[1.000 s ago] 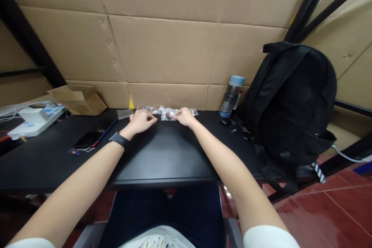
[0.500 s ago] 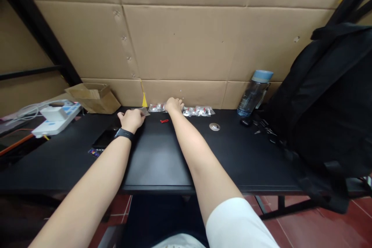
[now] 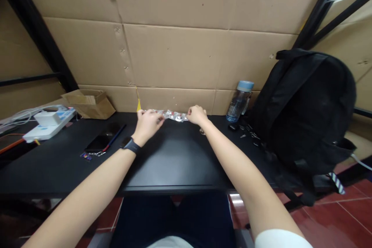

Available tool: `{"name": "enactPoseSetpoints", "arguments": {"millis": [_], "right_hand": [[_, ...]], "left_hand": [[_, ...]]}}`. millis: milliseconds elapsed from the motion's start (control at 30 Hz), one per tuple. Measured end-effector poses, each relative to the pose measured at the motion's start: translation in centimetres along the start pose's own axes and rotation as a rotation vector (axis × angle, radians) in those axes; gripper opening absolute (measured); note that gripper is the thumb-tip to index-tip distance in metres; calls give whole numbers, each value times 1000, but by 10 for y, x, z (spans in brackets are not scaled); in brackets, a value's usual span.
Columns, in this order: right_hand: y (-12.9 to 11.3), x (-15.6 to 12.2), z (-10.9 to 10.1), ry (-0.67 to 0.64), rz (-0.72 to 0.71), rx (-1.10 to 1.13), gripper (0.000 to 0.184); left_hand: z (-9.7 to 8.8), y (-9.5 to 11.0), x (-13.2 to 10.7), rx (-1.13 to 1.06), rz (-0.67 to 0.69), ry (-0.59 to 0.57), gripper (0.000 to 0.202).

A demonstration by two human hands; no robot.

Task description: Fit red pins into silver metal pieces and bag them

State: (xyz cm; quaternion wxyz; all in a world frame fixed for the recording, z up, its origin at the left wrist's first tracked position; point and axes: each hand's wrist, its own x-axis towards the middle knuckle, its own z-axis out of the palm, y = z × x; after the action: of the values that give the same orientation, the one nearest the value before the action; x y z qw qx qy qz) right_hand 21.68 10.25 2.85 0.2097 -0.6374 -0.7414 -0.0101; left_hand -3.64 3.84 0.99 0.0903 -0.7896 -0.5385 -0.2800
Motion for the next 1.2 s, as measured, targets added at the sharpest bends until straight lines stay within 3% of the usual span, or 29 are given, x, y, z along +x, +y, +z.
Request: {"name": "enactPoseSetpoints", "arguments": {"millis": [100, 167, 233, 333, 467, 567, 800, 933, 1067, 1200], "right_hand": [[58, -27, -10, -113, -86, 51, 17], [89, -43, -13, -219, -130, 163, 40], [109, -53, -14, -265, -91, 268, 62], [118, -56, -15, -326, -100, 289, 68], [110, -51, -11, -346, -162, 235, 52], [104, -52, -7, -316, -194, 234, 40], [101, -56, 0, -190, -136, 299, 38], [91, -60, -3, -98, -110, 504, 40], [60, -68, -8, 6, -168, 780, 40], [17, -80, -7, 45, -180, 1157, 43]], "left_hand": [[18, 39, -2, -5, 183, -104, 19], [27, 48, -4, -57, 220, -134, 24], [30, 39, -4, -127, 174, -133, 30], [30, 6, -3, -95, 49, -135, 27], [30, -33, -3, 79, -62, -190, 21], [31, -39, -1, 70, -101, -249, 15], [31, -29, -2, -8, -68, -182, 14], [27, -22, -1, -229, -88, -92, 11], [27, -7, 0, -551, -87, -55, 23], [29, 10, -1, -795, -84, -105, 30]]}}
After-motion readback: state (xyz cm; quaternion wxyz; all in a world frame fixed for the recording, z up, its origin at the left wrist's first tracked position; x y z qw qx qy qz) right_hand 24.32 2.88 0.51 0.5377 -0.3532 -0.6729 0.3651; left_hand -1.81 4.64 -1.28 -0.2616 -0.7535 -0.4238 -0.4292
